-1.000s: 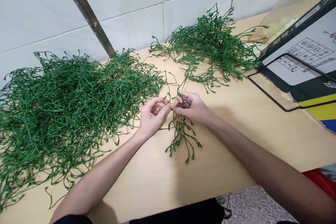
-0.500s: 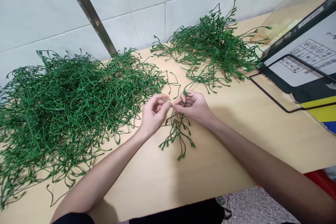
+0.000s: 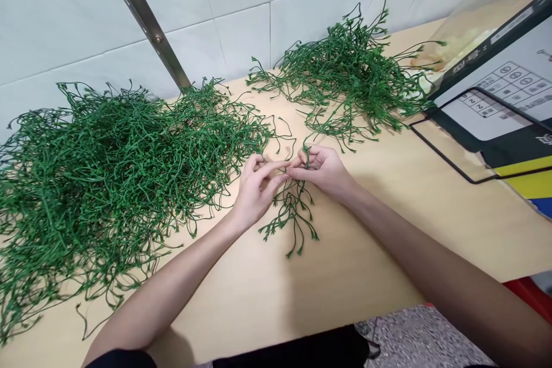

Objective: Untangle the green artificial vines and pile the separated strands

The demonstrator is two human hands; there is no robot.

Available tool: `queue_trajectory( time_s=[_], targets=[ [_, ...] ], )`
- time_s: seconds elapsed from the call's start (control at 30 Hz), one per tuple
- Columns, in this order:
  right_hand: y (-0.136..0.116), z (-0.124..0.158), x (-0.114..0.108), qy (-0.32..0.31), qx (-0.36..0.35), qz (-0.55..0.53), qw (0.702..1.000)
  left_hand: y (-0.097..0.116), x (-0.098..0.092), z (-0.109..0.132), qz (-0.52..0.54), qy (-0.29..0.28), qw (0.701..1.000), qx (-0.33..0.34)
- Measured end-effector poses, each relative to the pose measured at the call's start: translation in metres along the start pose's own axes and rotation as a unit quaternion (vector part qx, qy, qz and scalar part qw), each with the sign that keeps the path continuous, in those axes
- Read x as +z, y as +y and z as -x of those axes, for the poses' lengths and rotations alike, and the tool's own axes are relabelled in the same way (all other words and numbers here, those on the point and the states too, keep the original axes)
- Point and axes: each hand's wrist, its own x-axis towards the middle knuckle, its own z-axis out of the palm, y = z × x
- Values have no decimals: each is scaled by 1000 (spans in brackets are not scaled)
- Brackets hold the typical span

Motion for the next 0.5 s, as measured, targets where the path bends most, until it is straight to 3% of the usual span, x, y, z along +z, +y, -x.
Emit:
queue_trajectory(
  time_s=[0.27, 0.5],
  targets=[
    [-1, 0, 1, 8, -7, 4, 1000, 3, 1, 1, -14, 27, 999, -32],
    [0, 5, 5, 1, -17, 56, 998, 11, -2, -3, -23, -68, 996, -55]
  ],
)
